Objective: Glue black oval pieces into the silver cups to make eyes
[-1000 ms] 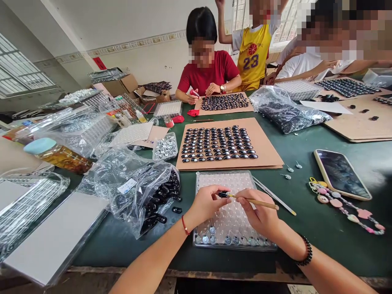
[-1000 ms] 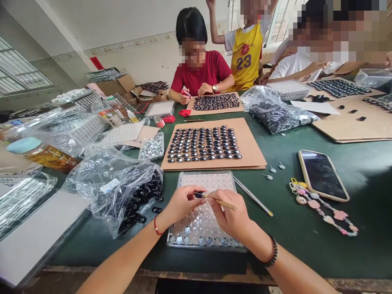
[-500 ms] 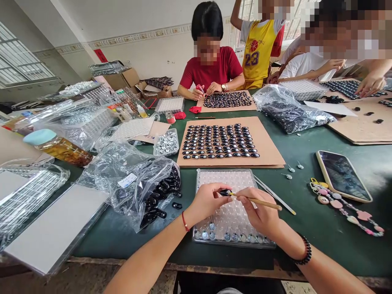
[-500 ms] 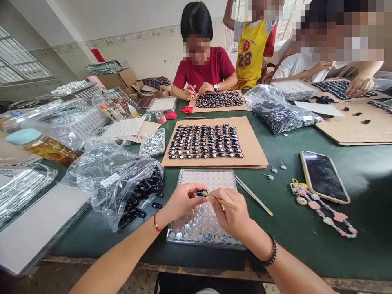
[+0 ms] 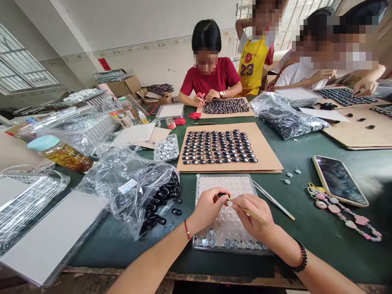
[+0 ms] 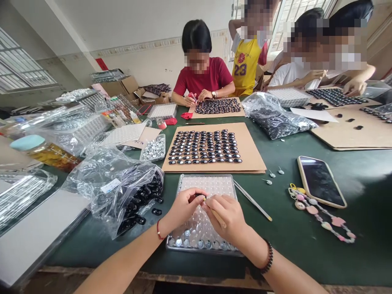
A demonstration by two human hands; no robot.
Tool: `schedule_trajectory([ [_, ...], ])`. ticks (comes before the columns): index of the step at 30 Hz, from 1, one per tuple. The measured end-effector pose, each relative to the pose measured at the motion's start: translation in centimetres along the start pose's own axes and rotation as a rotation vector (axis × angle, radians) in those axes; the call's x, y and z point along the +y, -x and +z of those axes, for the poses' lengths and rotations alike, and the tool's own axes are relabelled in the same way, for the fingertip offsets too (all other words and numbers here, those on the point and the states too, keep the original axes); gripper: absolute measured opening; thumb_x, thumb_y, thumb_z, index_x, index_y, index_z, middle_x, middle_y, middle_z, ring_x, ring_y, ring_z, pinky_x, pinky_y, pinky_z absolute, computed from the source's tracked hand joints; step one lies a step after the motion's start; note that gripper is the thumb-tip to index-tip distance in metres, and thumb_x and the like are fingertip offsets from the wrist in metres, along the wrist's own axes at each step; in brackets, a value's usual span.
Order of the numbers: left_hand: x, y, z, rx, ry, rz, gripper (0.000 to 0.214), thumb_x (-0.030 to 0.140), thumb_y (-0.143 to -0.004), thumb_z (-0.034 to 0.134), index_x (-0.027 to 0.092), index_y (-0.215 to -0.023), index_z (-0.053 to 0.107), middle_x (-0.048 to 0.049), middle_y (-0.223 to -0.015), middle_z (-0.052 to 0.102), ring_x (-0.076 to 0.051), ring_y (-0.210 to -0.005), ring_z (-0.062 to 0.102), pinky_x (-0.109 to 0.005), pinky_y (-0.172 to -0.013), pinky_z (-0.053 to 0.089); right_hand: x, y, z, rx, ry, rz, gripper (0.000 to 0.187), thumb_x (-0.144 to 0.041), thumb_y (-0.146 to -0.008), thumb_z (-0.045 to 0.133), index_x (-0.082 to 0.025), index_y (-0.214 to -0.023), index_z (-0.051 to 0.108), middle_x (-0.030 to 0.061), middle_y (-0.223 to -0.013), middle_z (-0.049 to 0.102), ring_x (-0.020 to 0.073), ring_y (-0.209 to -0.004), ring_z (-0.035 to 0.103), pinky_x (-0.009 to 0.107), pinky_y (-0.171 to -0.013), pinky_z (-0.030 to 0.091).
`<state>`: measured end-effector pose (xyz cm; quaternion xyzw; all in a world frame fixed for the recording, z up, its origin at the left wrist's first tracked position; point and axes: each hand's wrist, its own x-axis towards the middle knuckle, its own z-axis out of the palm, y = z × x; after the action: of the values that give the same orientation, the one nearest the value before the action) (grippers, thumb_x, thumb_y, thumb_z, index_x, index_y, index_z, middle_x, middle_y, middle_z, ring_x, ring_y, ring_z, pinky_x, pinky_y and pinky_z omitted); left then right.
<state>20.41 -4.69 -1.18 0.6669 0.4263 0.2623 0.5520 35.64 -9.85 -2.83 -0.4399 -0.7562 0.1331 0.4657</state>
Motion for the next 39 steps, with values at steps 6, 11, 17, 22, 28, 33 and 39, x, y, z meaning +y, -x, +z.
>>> schedule_trajectory([
  [6,0.3,0.3,0.3,0.029,0.026,0.025,0.018,0.027,-0.079,0.047,0.015,-0.084,0.060,-0.0003,-0.061,0.053,-0.011,-0.056,0.047,-0.022,-0.054,0.037,0.8,-0.9,0.1,0.087,-0.736,0.557,0.037,-0.043,-0.093,0.029,-0.018,-0.068,0.038,0.0007,-0.060,0.046,0.0126,-0.047,0.046,0.023,-0.045,0.040],
  [11,0.2,0.2,0.4,0.054,0.019,0.027,0.017,0.027,-0.079,0.046,0.016,-0.083,0.059,0.0006,-0.062,0.051,-0.010,-0.056,0.045,-0.021,-0.053,0.036,1.1,-1.1,0.6,0.055,-0.544,0.568,0.030,-0.046,-0.085,0.046,-0.017,-0.077,0.046,0.0006,-0.068,0.048,0.0125,-0.055,0.046,0.020,-0.047,0.038],
  [17,-0.6,0.1,0.4,-0.037,0.104,-0.060,0.031,0.040,-0.082,0.042,0.017,-0.096,0.058,0.0000,-0.069,0.055,-0.007,-0.043,0.039,-0.019,-0.040,0.031,1.1,-1.6,0.8,-0.038,-0.491,0.558,0.022,-0.039,-0.080,0.053,-0.017,-0.084,0.050,0.0041,-0.082,0.055,0.0177,-0.078,0.053,0.024,-0.061,0.044],
  [22,-0.3,0.3,0.2,-0.036,0.086,-0.030,0.032,0.040,-0.082,0.042,0.017,-0.098,0.059,-0.0010,-0.073,0.057,-0.006,-0.043,0.041,-0.020,-0.042,0.032,1.4,-1.8,0.7,-0.065,-0.549,0.613,0.022,-0.035,-0.076,0.057,-0.017,-0.087,0.051,0.0042,-0.083,0.056,0.0174,-0.077,0.054,0.023,-0.056,0.043],
  [28,0.4,0.8,0.2,-0.046,0.039,0.004,0.029,0.032,-0.082,0.044,0.021,-0.105,0.058,-0.0003,-0.069,0.058,-0.008,-0.047,0.044,-0.020,-0.046,0.035,0.9,-1.8,0.7,-0.040,-0.534,0.627,0.022,-0.026,-0.072,0.059,-0.016,-0.090,0.053,0.0021,-0.081,0.055,0.0111,-0.059,0.049,0.020,-0.049,0.038],
  [33,0.5,0.2,-0.5,0.057,0.421,-0.147,0.029,0.024,-0.076,0.055,0.022,-0.105,0.055,0.0014,-0.076,0.052,-0.003,-0.041,0.038,-0.016,-0.036,0.028,2.8,-2.3,-0.2,-0.009,-0.400,0.624,0.025,-0.029,-0.070,0.058,-0.015,-0.090,0.061,0.0012,-0.072,0.056,0.0060,-0.041,0.032,0.019,-0.040,0.026],
  [39,1.4,-0.9,-3.3,0.400,1.192,-0.525,0.020,0.002,-0.075,0.046,0.014,-0.090,0.050,-0.0050,-0.079,0.054,-0.012,-0.069,0.058,-0.025,-0.063,0.050,11.4,-7.6,-3.6,0.207,-0.155,0.639,0.028,-0.037,-0.062,0.063,-0.013,-0.075,0.067,0.0039,-0.068,0.059,0.0134,-0.055,0.049,0.022,-0.048,0.036],
])
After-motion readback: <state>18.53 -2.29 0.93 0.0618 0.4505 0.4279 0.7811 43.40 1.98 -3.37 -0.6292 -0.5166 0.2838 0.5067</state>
